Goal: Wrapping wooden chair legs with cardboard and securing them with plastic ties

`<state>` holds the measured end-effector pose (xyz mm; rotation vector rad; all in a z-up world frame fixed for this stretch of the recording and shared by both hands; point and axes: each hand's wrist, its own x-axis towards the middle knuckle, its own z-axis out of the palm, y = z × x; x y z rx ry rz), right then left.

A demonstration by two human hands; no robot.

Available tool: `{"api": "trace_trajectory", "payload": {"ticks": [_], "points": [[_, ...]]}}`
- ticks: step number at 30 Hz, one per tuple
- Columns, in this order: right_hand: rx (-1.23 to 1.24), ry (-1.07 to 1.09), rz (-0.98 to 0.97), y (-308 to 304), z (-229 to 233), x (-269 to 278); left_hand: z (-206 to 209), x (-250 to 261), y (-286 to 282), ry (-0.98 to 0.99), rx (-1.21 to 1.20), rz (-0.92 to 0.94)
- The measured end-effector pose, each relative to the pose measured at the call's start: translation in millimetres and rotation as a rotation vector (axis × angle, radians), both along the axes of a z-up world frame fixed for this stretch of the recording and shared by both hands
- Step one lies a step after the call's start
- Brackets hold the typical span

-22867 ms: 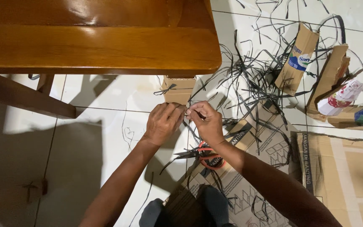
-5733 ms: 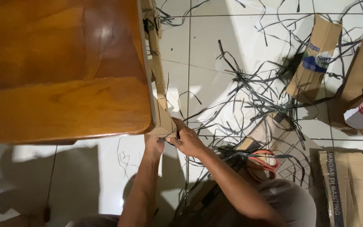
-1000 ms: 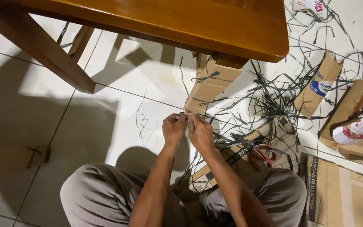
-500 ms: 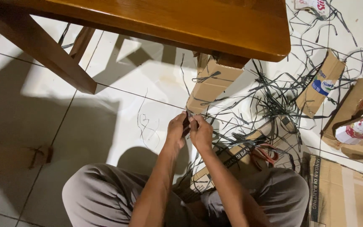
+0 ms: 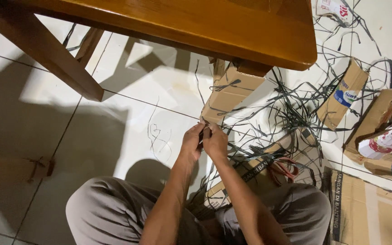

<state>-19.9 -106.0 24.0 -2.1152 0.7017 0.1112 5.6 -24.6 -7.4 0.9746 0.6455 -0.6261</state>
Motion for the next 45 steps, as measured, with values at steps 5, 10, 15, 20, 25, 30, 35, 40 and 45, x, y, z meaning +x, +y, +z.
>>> {"api": "trace_trajectory", "payload": {"ticks": [5, 10, 15, 20, 25, 30, 35, 40, 45], "points": [[-0.113, -0.092, 0.097, -2, -8, -5, -4, 4, -4, -0.06, 0.138, 0.016], [-0.139, -0.185, 0.201, -12, -27, -10, -22, 10, -7, -0.071, 0.283, 0.02], [-0.165, -0.212, 0.222, -15, -38, -10, -21, 9, -10, -0.064, 0.21, 0.098], [-0.071, -0.165, 0.177, -9, -21, -10, -20, 3, 2, 0.025, 0.056, 0.187], [0.021, -0.167, 0.145, -9, -21, -8, 11, -3, 6, 0.045, 0.024, 0.292], [-0.033, -0.156, 0.168, -8, -20, -9, 72, -13, 13, 0.068, 0.149, 0.23], [-0.16, -0.276, 0.245, -8, -26, -6, 38, -4, 7, -0.341, 0.544, 0.174], [-0.271, -0.34, 0.296, -14, -25, -9, 10, 17, 13, -0.475, 0.71, 0.129], [-0.295, -0.178, 0.33, -38, -21, -16, -1, 34, 6, -0.42, 0.596, 0.215]]}}
